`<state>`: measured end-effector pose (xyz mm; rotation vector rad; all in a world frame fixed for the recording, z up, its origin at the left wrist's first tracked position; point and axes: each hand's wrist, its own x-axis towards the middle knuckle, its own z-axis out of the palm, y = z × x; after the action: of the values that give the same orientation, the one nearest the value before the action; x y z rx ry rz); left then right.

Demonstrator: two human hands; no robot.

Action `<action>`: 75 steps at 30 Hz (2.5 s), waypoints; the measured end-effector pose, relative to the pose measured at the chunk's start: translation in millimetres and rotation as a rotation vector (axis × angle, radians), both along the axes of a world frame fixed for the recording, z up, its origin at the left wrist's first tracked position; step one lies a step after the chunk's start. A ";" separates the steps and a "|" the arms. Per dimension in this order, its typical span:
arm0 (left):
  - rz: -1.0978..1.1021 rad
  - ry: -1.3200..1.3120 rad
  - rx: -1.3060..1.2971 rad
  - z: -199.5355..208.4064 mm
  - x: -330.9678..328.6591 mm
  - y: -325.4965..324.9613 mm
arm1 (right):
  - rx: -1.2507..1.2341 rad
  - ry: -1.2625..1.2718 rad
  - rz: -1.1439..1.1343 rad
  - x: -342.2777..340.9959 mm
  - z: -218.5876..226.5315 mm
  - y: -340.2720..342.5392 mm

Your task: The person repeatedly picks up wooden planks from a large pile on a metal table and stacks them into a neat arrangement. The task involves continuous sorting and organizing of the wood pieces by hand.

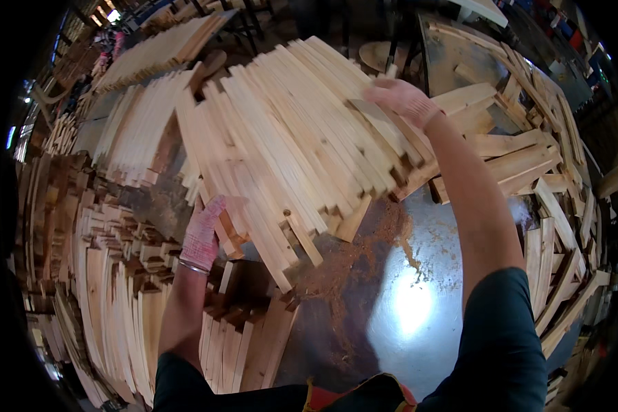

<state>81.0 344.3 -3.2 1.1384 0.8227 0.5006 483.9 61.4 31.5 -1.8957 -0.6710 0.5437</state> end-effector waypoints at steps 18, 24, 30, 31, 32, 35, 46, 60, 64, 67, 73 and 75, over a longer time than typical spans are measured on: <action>-1.118 0.459 1.219 27.6 -92.4 -239.5 | -0.570 -0.559 -0.991 -357.9 -66.8 -524.2; -1.532 0.491 1.216 37.8 -111.3 -427.0 | -1.164 -0.329 -1.470 -377.6 -80.5 -725.1; -1.546 0.532 1.085 12.5 -161.0 -508.4 | -0.408 0.041 -0.896 -347.1 -136.0 -761.8; -1.506 0.514 1.039 8.1 -163.6 -517.8 | -0.510 -0.125 -0.849 -348.5 -134.5 -734.2; -1.441 0.509 0.982 -0.8 -170.4 -525.5 | -0.480 0.051 -0.720 -360.3 -93.6 -680.7; -1.340 0.613 0.838 -30.0 -165.2 -558.9 | -0.185 0.057 -0.628 -408.2 -111.0 -614.6; -1.099 0.870 0.760 -7.2 -207.0 -483.3 | -0.094 0.379 -0.430 -510.4 -96.3 -433.9; -0.782 1.082 1.434 -14.0 -387.8 -337.5 | -0.144 0.365 0.297 -658.5 -110.0 -169.1; -0.530 1.016 2.067 -66.3 -425.2 -271.7 | -0.171 0.231 0.069 -631.4 -71.2 -201.7; -0.522 0.884 1.790 -39.5 -414.9 -277.8 | 0.049 0.098 -0.540 -575.4 -103.4 -285.7; -0.726 0.652 1.681 -40.9 -346.0 -367.1 | 0.331 0.271 -1.158 -416.5 -188.0 -470.6; -0.797 0.570 1.678 -57.2 -315.9 -404.9 | 0.530 0.509 -1.180 -383.4 -182.0 -484.6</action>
<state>-234.9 -60.7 -60.4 3.0740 0.1576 0.0649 100.5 -423.3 -150.5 -1.2555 0.6007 0.0320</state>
